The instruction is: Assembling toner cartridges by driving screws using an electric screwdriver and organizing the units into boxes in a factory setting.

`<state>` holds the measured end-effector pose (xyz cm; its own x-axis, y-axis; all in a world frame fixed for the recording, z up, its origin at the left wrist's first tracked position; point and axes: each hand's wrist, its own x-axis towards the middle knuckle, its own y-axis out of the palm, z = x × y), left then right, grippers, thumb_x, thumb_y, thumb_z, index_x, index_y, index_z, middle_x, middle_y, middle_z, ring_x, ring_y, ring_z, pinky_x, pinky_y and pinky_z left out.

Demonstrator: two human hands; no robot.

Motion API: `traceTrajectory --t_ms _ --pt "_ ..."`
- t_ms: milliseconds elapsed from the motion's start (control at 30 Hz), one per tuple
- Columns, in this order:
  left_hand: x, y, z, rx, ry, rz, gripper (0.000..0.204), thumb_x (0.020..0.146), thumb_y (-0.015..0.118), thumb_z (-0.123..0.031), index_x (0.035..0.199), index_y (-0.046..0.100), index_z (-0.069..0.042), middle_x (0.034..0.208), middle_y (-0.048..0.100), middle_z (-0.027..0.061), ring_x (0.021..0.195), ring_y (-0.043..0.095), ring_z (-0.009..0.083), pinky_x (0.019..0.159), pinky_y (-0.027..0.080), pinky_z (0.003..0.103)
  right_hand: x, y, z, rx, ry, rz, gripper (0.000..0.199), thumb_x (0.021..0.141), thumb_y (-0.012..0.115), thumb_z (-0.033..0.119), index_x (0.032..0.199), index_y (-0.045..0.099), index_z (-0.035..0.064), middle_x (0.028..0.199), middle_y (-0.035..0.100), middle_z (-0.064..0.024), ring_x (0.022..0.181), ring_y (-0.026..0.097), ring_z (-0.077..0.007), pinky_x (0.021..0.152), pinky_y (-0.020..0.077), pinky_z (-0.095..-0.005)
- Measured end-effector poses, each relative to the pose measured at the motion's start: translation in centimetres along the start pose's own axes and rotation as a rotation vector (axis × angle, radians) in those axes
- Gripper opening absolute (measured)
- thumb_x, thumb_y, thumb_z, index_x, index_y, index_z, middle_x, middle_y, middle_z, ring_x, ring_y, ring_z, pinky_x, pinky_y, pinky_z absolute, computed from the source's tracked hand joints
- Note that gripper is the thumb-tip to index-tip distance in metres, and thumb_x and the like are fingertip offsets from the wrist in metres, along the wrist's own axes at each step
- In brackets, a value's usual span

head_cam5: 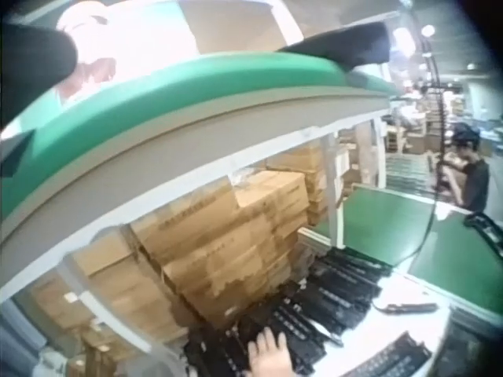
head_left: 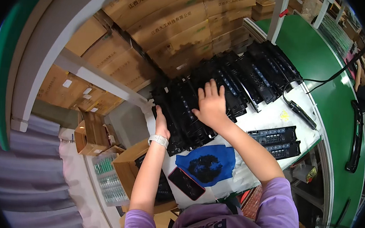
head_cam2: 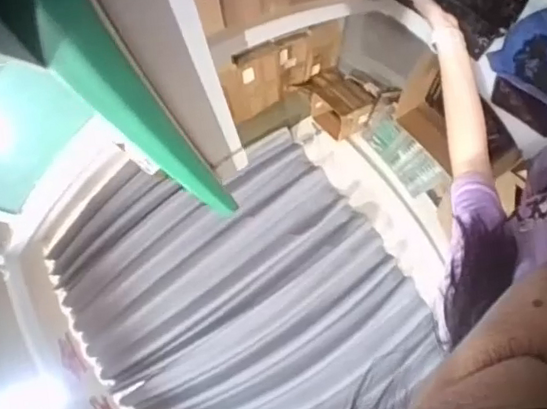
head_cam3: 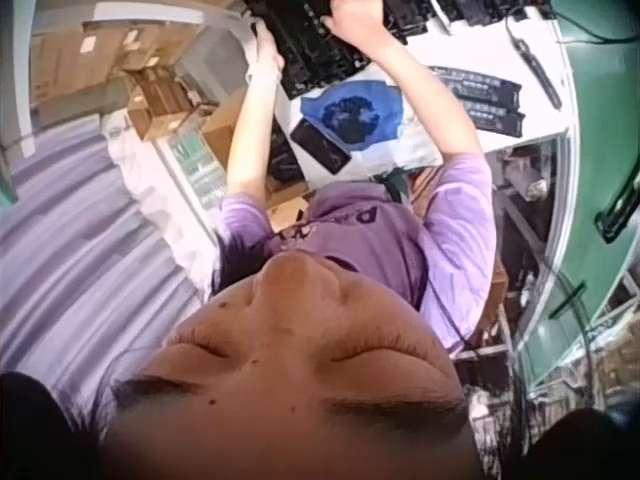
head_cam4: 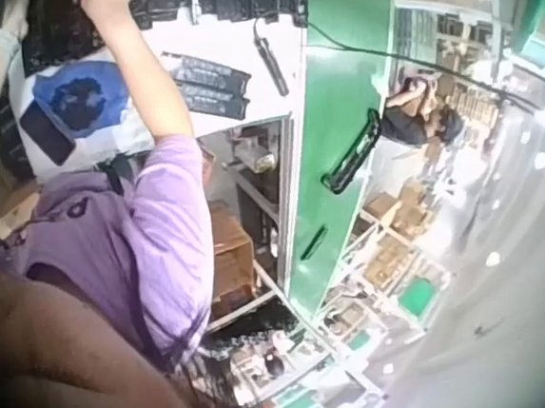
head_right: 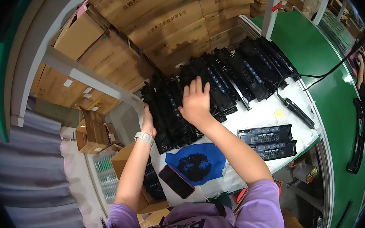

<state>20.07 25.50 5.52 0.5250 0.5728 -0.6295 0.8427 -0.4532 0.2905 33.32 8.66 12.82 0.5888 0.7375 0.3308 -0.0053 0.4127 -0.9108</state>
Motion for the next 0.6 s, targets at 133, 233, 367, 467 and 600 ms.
traceTrajectory --t_ms 133,233,367,467,600 --pt "0.8 -1.5 1.5 0.066 0.003 0.017 0.078 0.09 0.034 -0.06 0.141 0.026 -0.002 0.14 0.038 0.0126 0.124 0.043 0.0253 0.104 0.033 0.036 -2.6 0.0 -1.3 -0.019 0.031 0.145 0.071 0.077 0.064 0.043 0.126 0.046 -0.0042 0.131 0.041 -0.0301 0.122 0.04 -0.0411 0.098 0.038 -0.0413" --pt "1.9 -2.6 2.7 0.145 0.057 -0.027 0.08 0.089 0.037 -0.061 0.141 0.023 -0.001 0.141 0.036 0.014 0.125 0.041 0.0266 0.104 0.032 0.038 -4.4 0.6 -0.8 -0.069 -0.001 0.049 0.068 0.081 0.06 0.042 0.128 0.044 -0.0044 0.13 0.042 -0.0291 0.123 0.041 -0.0394 0.096 0.0397 -0.0412" --pt "1.9 -2.4 3.2 -0.086 -0.018 0.071 0.084 0.087 0.039 -0.062 0.141 0.019 -0.001 0.141 0.035 0.0152 0.126 0.039 0.0278 0.105 0.029 0.039 -3.6 0.5 -1.0 -0.079 0.029 0.118 0.068 0.082 0.059 0.041 0.129 0.042 -0.0045 0.13 0.043 -0.0267 0.123 0.041 -0.0367 0.096 0.0401 -0.04" --pt "3.1 -4.0 3.9 0.024 0.006 -0.088 0.081 0.087 0.042 -0.059 0.139 0.023 0.001 0.137 0.039 0.0159 0.123 0.042 0.0275 0.103 0.033 0.038 -3.4 -0.6 -1.3 0.006 0.1 0.199 0.066 0.082 0.06 0.039 0.129 0.042 -0.0035 0.13 0.044 -0.0231 0.124 0.04 -0.0344 0.097 0.0386 -0.041" --pt "2.8 -7.0 3.9 0.041 0.13 -0.203 0.07 0.089 0.044 -0.05 0.132 0.034 0.005 0.126 0.049 0.0168 0.11 0.052 0.0257 0.094 0.041 0.035 -4.7 -1.9 -0.7 0.039 0.093 0.189 0.066 0.081 0.062 0.039 0.129 0.043 -0.0022 0.133 0.04 -0.0243 0.126 0.037 -0.0366 0.1 0.0349 -0.0473"
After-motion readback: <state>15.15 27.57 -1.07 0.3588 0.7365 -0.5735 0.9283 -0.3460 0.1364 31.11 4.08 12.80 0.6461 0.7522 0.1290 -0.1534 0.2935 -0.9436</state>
